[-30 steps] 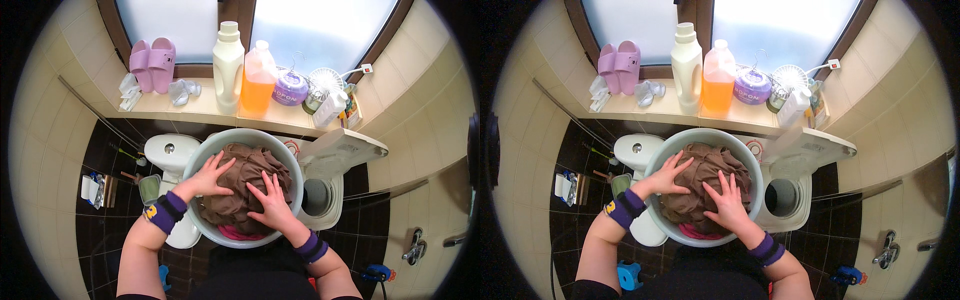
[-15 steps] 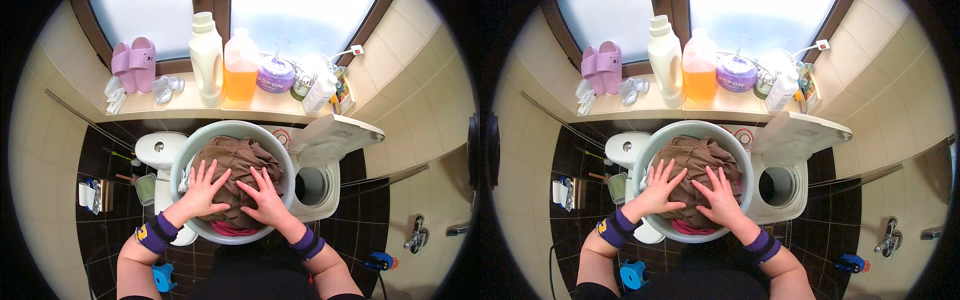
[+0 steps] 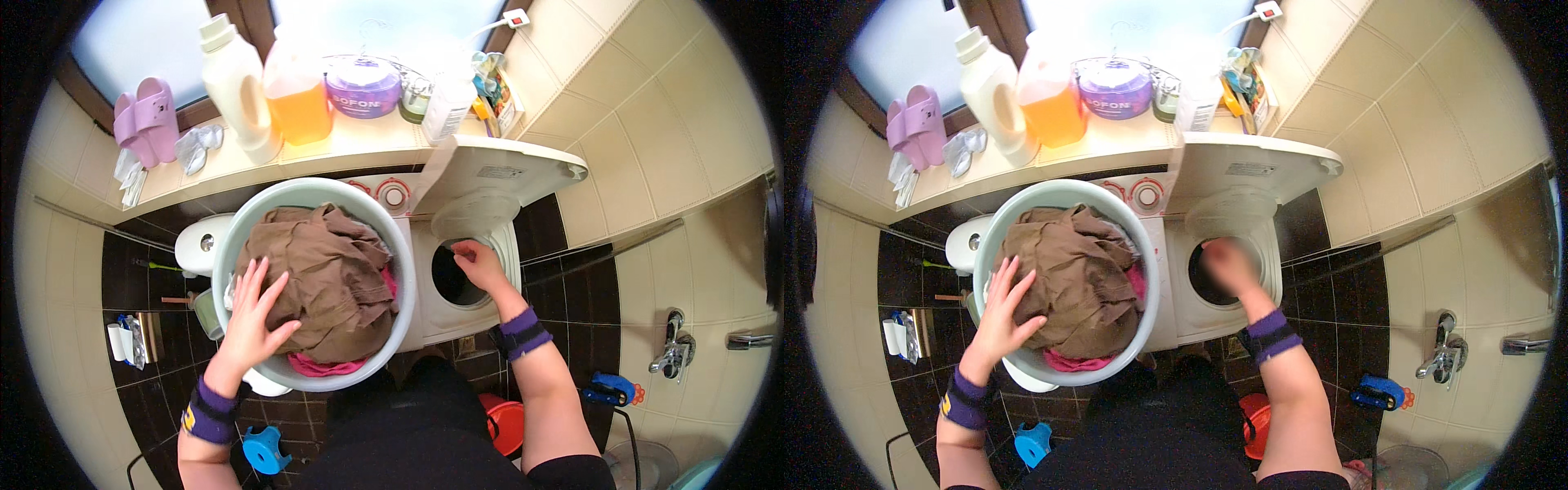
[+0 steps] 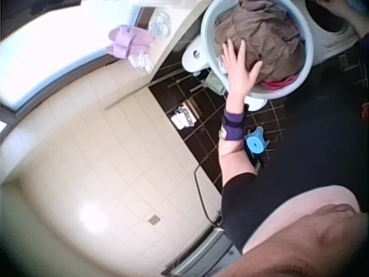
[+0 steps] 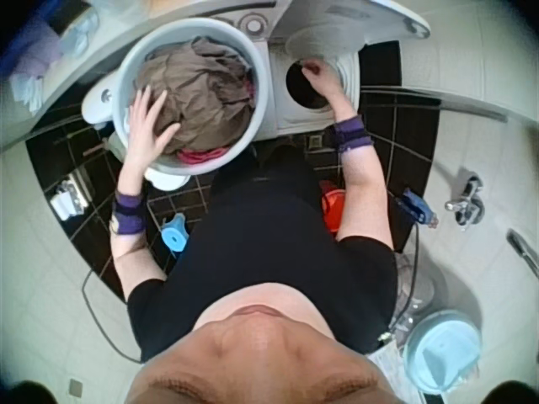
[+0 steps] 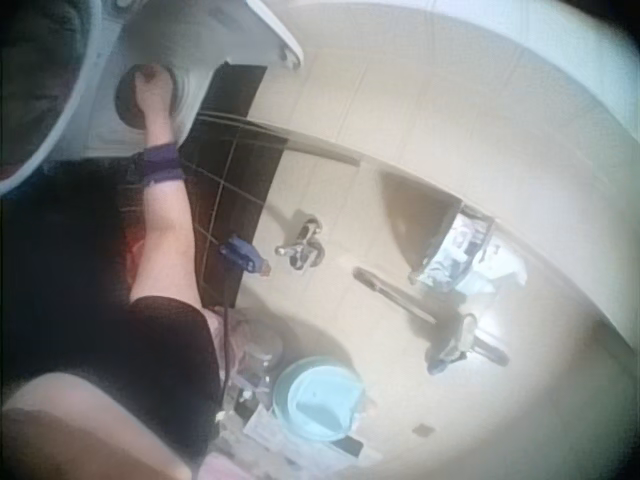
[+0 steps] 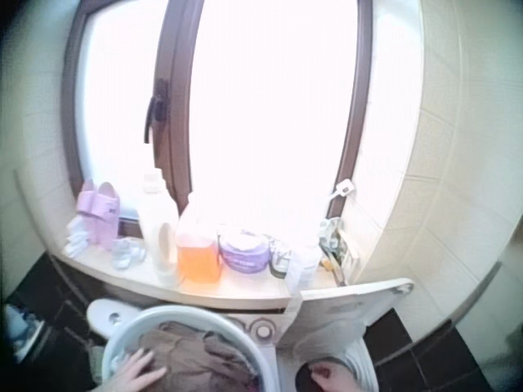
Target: The person removes wet clothes from a small washing machine and puts them into a basin, carries the basin to a balcony, and prepares to hang a cap on a hanger.
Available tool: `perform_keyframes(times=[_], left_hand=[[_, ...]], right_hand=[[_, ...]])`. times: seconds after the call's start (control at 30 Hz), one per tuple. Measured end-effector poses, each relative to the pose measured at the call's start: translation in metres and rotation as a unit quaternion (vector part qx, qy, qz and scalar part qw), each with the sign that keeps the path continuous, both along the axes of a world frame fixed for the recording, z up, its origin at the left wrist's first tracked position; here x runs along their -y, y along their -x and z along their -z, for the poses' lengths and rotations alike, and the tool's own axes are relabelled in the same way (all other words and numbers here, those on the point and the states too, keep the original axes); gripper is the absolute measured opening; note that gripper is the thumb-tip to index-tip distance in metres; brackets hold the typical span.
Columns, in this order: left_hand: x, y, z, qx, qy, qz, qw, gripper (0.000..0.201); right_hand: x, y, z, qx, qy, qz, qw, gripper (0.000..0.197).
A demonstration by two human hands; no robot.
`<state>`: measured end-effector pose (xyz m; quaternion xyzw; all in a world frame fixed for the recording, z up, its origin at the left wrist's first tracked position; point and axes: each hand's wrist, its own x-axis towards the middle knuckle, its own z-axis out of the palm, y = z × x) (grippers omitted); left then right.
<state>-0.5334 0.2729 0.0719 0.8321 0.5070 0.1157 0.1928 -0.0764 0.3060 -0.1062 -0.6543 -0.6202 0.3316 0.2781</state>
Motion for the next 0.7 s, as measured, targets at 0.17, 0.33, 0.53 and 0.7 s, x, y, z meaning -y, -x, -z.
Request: perform_keyframes(times=[0.17, 0.33, 0.53, 0.7], left_hand=[[0.035, -0.063, -0.008, 0.163, 0.041, 0.025, 0.986, 0.049], [0.068, -0.133, 0.018, 0.162, 0.002, 0.037, 0.986, 0.038], [0.075, -0.177, 0.041, 0.145, 0.035, -0.102, 0.984, 0.035], [0.085, -0.2, 0.064, 0.149, 0.038, -0.216, 0.964, 0.034]], right_hand=[[-0.032, -0.038, 0.082, 0.141, 0.13, -0.141, 0.971, 0.045], [-0.062, -0.04, 0.172, 0.202, 0.311, -0.206, 0.905, 0.072], [-0.08, -0.026, 0.235, 0.288, 0.347, -0.317, 0.834, 0.078], [-0.093, -0.024, 0.277, 0.354, 0.388, -0.352, 0.775, 0.073]])
